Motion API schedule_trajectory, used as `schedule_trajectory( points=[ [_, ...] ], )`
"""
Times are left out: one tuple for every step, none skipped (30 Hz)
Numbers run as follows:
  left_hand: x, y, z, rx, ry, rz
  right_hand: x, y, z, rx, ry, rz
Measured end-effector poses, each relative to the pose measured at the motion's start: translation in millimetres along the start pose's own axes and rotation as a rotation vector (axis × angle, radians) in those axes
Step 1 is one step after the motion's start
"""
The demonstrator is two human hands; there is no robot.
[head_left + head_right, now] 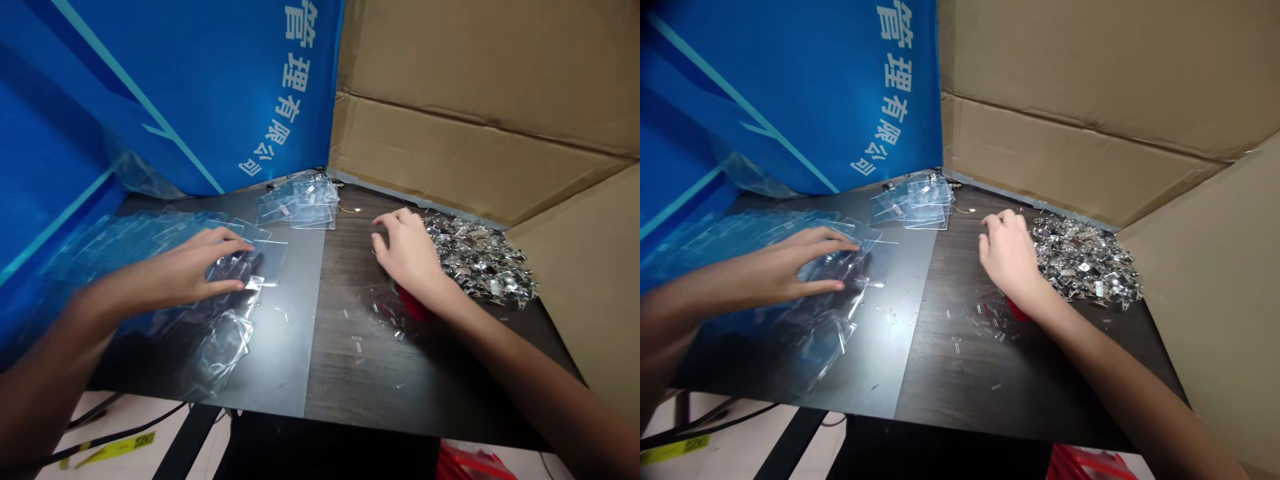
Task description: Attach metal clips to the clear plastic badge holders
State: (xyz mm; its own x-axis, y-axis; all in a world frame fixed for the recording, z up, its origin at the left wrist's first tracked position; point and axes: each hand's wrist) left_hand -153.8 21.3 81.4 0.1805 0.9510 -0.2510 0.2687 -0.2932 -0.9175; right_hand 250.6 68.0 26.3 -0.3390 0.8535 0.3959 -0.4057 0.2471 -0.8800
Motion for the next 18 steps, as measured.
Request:
schedule_trajectory(
  points=[
    [-1, 4.5, 4, 0.002, -0.021, -0.016, 2, -1, -8, -0.076, 0.016, 0.006],
    [-2, 8.0, 7, 0.012, -0.034, -0.032, 3, -2, -14, -0.137, 0.043, 0.032],
    [-2, 10.6, 10, 0.028, -0.033, -0.043, 3, -2, -19, -0.182, 0.074, 0.071],
    [-4, 12.8, 12, 0.043, -0.019, -0.045, 4, -2, -22, -0.212, 0.101, 0.114],
    [-7, 15.2, 14, 0.054, 0.003, -0.037, 4, -2, -23, -0.232, 0.124, 0.155],
    [-13, 18.3, 16, 0.059, 0.03, -0.022, 3, -2, -24, -0.243, 0.138, 0.19],
    [-20, 22.5, 19, 0.06, 0.055, -0.008, 3, -1, -24, -0.249, 0.142, 0.217],
    [-29, 27.9, 23, 0.058, 0.077, 0.006, 3, 0, -24, -0.256, 0.138, 0.234],
    [-38, 34.6, 27, 0.061, 0.086, 0.017, 3, 1, -23, -0.264, 0.13, 0.243],
    [-48, 41.9, 30, 0.063, 0.085, 0.018, 3, 1, -23, -0.272, 0.12, 0.244],
    [-56, 49.4, 34, 0.058, 0.086, 0.019, 3, 2, -22, -0.279, 0.111, 0.239],
    [-64, 56.3, 36, 0.048, 0.081, 0.022, 4, 2, -21, -0.285, 0.106, 0.231],
    [-70, 62.1, 38, 0.029, 0.078, 0.022, 4, 2, -21, -0.287, 0.106, 0.224],
    [-74, 66.4, 38, 0.009, 0.076, 0.027, 5, 1, -20, -0.286, 0.111, 0.221],
    [-77, 68.9, 37, -0.009, 0.074, 0.036, 5, 0, -20, -0.282, 0.119, 0.221],
    [-79, 69.9, 35, -0.021, 0.072, 0.044, 5, 0, -19, -0.278, 0.128, 0.225],
    [-80, 69.6, 32, -0.025, 0.069, 0.054, 6, -1, -19, -0.272, 0.137, 0.228],
    [-80, 68.2, 29, -0.024, 0.066, 0.061, 6, -2, -19, -0.264, 0.144, 0.227]
  ],
)
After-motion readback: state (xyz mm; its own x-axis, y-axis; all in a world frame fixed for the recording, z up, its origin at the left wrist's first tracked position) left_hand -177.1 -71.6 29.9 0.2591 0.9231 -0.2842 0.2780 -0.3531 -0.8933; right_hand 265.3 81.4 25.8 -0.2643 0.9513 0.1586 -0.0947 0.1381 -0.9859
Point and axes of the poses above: each hand's wrist, its own x-axis towards the middle knuckle, its own y-axis out of the palm, z = x × y, and after that the axes turned 9 degrees about -y, right-handed
